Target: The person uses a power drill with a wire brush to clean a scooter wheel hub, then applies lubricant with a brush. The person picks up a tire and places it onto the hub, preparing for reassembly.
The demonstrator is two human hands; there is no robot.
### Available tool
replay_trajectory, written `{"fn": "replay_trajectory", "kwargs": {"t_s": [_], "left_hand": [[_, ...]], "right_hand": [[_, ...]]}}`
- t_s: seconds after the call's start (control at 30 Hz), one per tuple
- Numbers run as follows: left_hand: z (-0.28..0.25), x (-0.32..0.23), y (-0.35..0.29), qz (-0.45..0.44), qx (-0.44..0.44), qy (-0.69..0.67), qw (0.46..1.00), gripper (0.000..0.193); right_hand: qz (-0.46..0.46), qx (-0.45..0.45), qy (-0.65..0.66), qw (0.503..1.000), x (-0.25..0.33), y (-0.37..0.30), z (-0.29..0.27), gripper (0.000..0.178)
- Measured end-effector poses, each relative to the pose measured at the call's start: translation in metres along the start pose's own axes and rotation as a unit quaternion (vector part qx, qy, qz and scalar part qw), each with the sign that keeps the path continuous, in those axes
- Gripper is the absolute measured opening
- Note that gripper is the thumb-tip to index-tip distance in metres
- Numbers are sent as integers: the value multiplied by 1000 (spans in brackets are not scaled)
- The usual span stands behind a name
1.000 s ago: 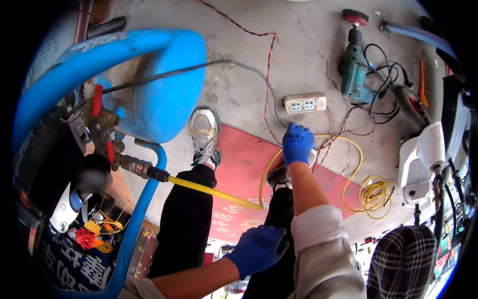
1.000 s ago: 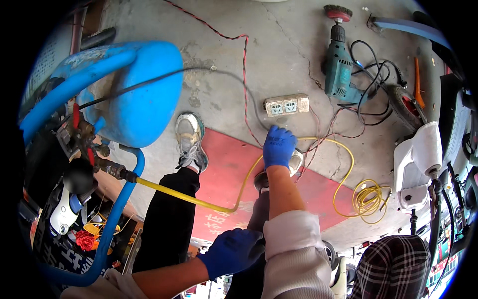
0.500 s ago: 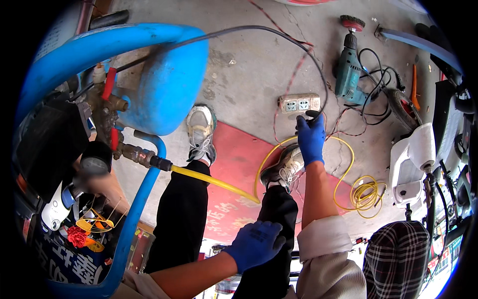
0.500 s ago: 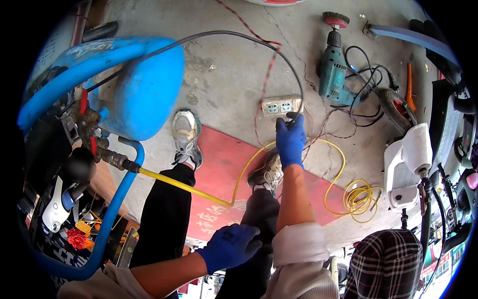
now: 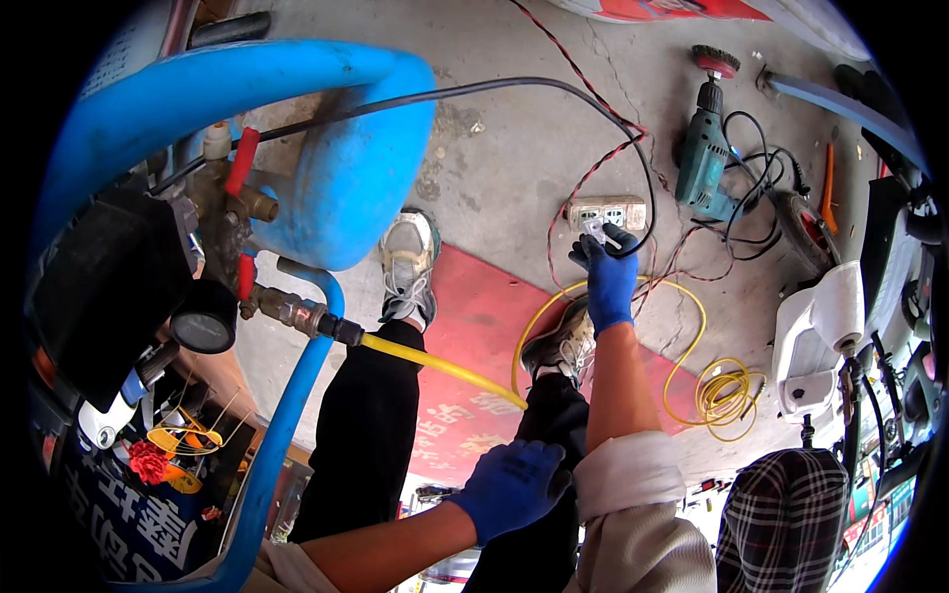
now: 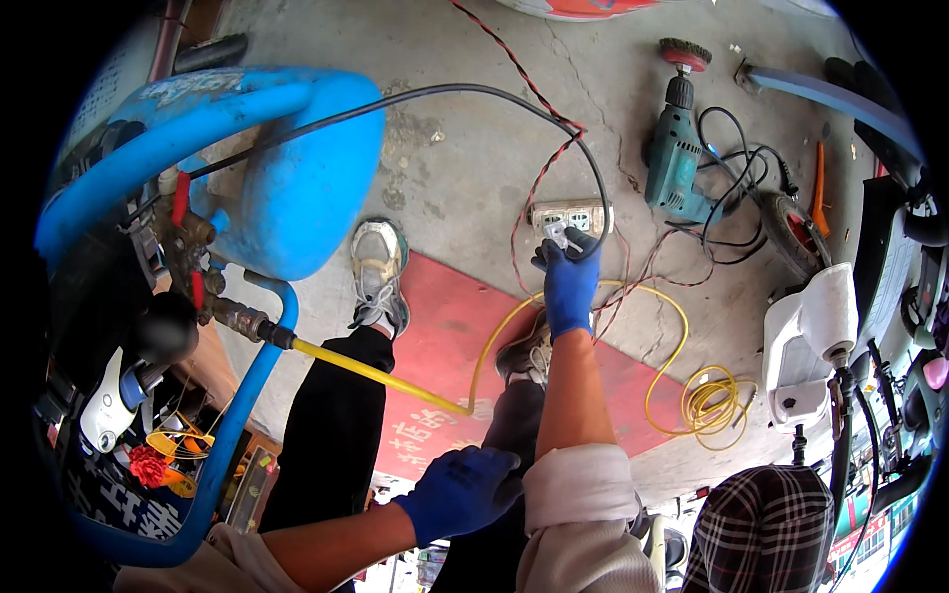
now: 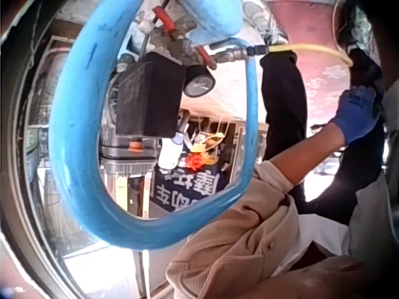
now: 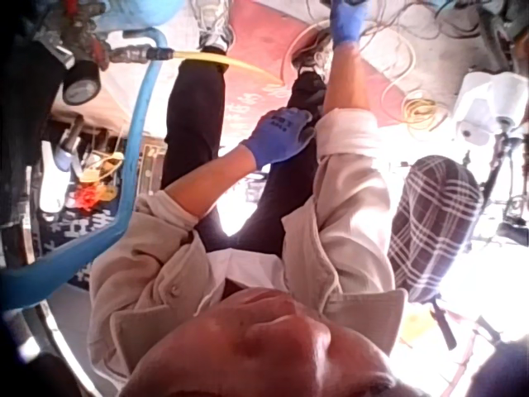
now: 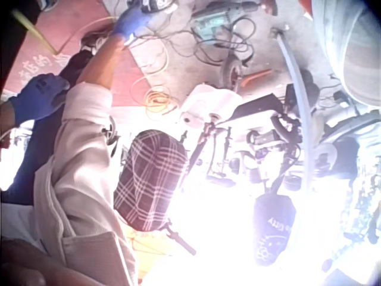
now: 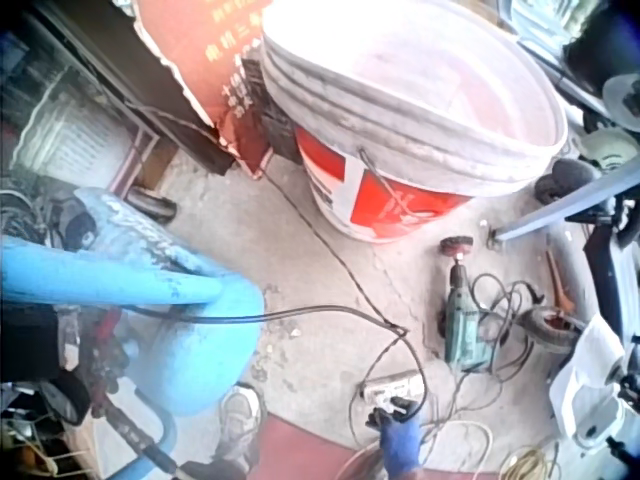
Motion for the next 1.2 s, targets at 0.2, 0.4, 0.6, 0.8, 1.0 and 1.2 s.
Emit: {"fn": "replay_trajectory", "kwargs": {"t_s": [0.2,0.4,0.6,0.8,1.0,1.2], "left_hand": [[0,0,1,8,4,14,1000,34],[-11,-4,4,32,-37,30,998,32],[-14,-5,8,40,-52,41,997,28],[-36,6,10,-7,-27,44,999,25],[-62,-18,-45,-20,61,53,997,25],[-143,-102,-119,85,109,127,982,26]], "right_hand": [[-28,-34,16,999,-2,2,0,39],[-10,-113,-190,975,17,3,21,35],[-61,-141,-323,934,23,20,18,44],[-37,-72,-424,902,-2,-29,-62,57],[151,-129,-288,937,-66,-204,-227,19],[350,-179,-152,907,-165,-450,-293,15]]}}
Point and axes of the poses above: each hand's wrist, its own y-axis towards the middle knuckle, its own z-axis out of the palm, x = y × z, the point moved 8 cm from there along y, towards the middle knuckle, and after that the axes turned 15 degrees about z, right-handed, at the moved point
